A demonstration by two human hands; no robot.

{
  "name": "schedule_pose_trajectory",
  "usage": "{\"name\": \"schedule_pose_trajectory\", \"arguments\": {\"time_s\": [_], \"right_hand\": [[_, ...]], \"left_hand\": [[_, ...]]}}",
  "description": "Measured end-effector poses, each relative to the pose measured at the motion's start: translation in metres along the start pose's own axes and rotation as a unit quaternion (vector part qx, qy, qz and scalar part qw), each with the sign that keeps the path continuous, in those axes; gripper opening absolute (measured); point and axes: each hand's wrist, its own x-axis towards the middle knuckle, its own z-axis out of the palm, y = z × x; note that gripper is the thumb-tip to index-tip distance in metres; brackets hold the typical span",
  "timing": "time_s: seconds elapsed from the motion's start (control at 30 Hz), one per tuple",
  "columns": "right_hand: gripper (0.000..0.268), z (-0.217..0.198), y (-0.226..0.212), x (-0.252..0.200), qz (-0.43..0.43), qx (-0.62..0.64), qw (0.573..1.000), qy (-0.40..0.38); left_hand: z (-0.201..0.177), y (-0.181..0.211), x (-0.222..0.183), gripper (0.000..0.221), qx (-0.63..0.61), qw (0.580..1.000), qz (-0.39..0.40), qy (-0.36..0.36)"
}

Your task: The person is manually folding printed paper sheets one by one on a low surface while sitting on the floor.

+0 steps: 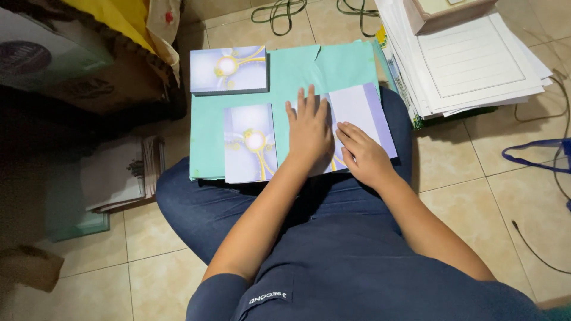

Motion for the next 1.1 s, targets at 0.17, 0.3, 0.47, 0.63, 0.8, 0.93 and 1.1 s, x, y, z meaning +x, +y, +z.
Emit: {"name": "schedule_pose_trajectory", "arguments": {"time_s": [0.17, 0.3, 0.47, 0.63, 0.8, 0.93, 1.1], "right_hand": [[0.047, -0.003, -0.004, 0.010, 0.013, -0.031, 0.998, -0.060], [0.057, 0.018, 0.022, 0.033, 0.027, -0.108, 0.990, -0.087], [0.060, 0.019, 0.020, 0.030, 0.019, -0.120, 0.989, -0.084], [0.060, 0.003, -0.011, -0.005, 0.046, -0.087, 0.989, -0.112], [0.060, 0.020, 0.017, 0.025, 0.045, -0.124, 0.983, -0.124], [0.057, 0.020, 0.028, 0.068, 0.044, -0.115, 0.987, -0.107], [0.056, 0.018, 0.020, 0.037, 0.028, -0.140, 0.984, -0.103]], "left_hand": [[-0.013, 0.008, 0.001, 0.058, 0.008, 0.988, -0.048, -0.144], [0.000, 0.003, -0.002, 0.057, 0.018, 0.990, -0.041, -0.134], [0.005, 0.002, 0.002, 0.060, 0.020, 0.987, -0.063, -0.144], [0.001, 0.004, 0.002, 0.061, 0.017, 0.986, -0.068, -0.150], [-0.002, 0.003, 0.001, 0.062, 0.016, 0.983, -0.071, -0.169], [-0.011, 0.007, 0.002, 0.062, 0.022, 0.981, -0.080, -0.176], [-0.006, 0.005, 0.005, 0.063, 0.019, 0.981, -0.087, -0.175]]}}
